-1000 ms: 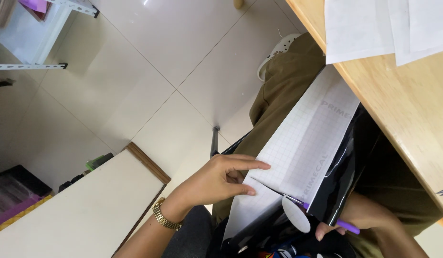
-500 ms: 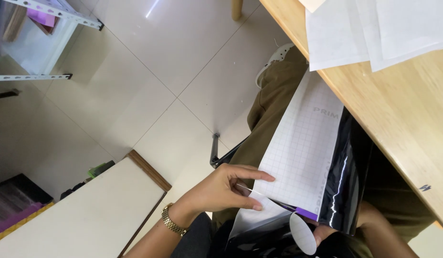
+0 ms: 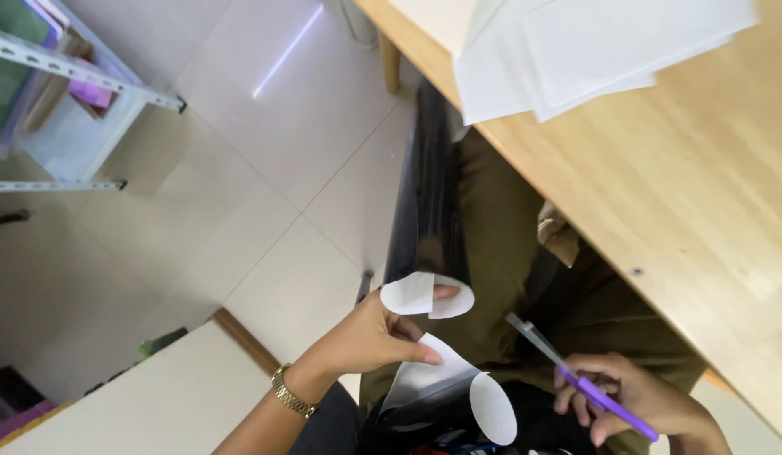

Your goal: Cutting a black vinyl sheet with scissors on a wooden desk

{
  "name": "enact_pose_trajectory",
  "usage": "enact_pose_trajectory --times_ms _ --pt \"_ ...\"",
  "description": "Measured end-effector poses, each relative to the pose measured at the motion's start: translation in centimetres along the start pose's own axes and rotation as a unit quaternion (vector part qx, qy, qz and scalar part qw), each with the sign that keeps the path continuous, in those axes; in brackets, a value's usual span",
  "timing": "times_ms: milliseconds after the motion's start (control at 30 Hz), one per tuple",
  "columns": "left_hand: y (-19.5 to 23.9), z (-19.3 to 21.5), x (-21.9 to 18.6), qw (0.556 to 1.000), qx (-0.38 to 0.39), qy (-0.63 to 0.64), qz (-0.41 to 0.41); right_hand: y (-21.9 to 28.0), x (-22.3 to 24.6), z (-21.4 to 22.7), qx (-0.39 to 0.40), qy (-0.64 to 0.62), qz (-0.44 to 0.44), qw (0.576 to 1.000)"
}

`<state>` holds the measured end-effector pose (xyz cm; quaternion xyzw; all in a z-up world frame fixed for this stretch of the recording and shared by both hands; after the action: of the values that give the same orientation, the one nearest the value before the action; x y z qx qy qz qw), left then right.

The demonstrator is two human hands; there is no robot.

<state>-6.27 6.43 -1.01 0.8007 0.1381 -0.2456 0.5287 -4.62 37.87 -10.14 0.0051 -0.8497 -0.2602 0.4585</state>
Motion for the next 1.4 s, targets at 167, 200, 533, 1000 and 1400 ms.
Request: enact_pose_trajectory --times_ms 167,200,533,1000,1400 --pt "-0.4 -4.7 0.4 0.979 -0.048 -0.197 0.016 0.7 -0.7 2.8 -0.312 -0.021 0.185 0.932" --pt "-0.4 -5.9 0.1 0.977 -0.049 -0.210 0.004 -0.3 -0.5 2.2 -0.317 -0.014 0.200 0.927" --pt "-2.7 -12.6 0.7 0.908 -0.062 -0.412 -0.048 -3.4 -1.3 0.7 -0.497 -0.127 0.232 0.826" --pt "0.0 -18.7 -25.3 0.846 -0.153 -0.392 -0.327 -1.9 -10.4 4.7 -0.369 -0.252 0.369 0.815" --pt "-19.3 -24.6 -30.5 0.979 -0.121 0.018 -0.164 -1.3 -7.9 3.6 -0.310 -0.227 0.379 0.842"
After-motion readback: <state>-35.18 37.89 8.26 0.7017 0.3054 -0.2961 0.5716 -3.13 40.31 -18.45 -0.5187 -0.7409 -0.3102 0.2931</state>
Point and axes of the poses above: each hand's wrist, its own y-axis away from the middle knuckle, its own z-axis out of the back of the hand, x = y × z, the point moved 7 cm from there along -y, towards the middle knuckle, and after that the axes turned 15 degrees about z, right-handed, at the moved point
